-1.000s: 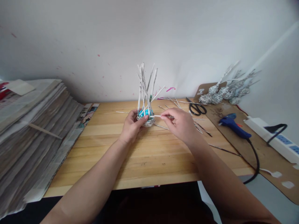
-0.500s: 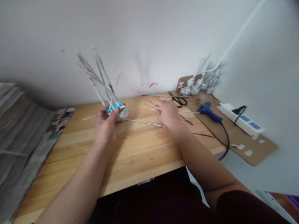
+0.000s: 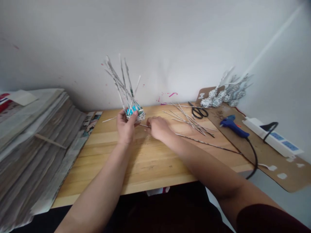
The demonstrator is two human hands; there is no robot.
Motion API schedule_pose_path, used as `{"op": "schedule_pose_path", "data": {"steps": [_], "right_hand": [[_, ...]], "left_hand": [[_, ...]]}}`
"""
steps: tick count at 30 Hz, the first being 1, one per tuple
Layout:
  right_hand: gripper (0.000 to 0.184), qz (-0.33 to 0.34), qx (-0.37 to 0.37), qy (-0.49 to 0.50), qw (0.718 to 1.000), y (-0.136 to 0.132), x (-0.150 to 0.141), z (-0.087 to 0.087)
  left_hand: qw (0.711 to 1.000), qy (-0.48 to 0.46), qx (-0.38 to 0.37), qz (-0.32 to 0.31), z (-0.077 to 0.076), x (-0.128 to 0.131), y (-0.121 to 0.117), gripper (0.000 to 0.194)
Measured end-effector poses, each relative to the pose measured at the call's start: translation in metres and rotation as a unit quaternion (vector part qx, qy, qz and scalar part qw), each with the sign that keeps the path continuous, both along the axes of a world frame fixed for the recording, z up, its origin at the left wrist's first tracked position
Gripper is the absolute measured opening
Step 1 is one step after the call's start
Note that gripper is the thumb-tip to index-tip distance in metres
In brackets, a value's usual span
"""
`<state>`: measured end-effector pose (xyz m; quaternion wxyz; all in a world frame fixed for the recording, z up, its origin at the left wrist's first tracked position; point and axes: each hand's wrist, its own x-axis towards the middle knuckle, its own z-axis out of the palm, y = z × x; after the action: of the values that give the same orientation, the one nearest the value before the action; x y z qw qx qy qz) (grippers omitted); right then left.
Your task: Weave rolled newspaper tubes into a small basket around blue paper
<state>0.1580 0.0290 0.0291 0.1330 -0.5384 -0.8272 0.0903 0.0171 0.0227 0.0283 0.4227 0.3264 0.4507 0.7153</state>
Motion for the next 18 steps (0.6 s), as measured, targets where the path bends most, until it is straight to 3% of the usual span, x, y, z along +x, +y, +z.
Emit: {"op": "schedule_pose_path", "data": {"steps": [3, 7, 11, 14, 18], "right_hand": [[0.011, -0.013, -0.010, 0.020, 1.000, 0.005, -0.007, -0.001], [0.016, -0.036, 0.000, 0.042, 0.998, 0.009, 0.019, 0.004], [0.017, -0.077, 0.004, 0.207, 0.975, 0.009, 0.053, 0.013], [0.024, -0.068, 0.032, 0.278, 0.958, 0.004, 0.063, 0.023], [0.023, -0.010, 0.096, 0.274, 0.957, -0.010, 0.060, 0.038]], "left_hand": [[1.000, -0.004, 0.001, 0.002, -0.002, -0.002, 0.003, 0.068], [1.000, -0.007, 0.013, 0.017, -0.003, -0.001, 0.004, 0.071], [1.000, -0.011, 0.006, 0.012, -0.003, 0.000, 0.003, 0.073], [1.000, -0.010, -0.004, 0.000, -0.003, 0.001, 0.002, 0.074], [0.999, 0.000, -0.024, -0.037, -0.003, 0.002, 0.000, 0.074]]}}
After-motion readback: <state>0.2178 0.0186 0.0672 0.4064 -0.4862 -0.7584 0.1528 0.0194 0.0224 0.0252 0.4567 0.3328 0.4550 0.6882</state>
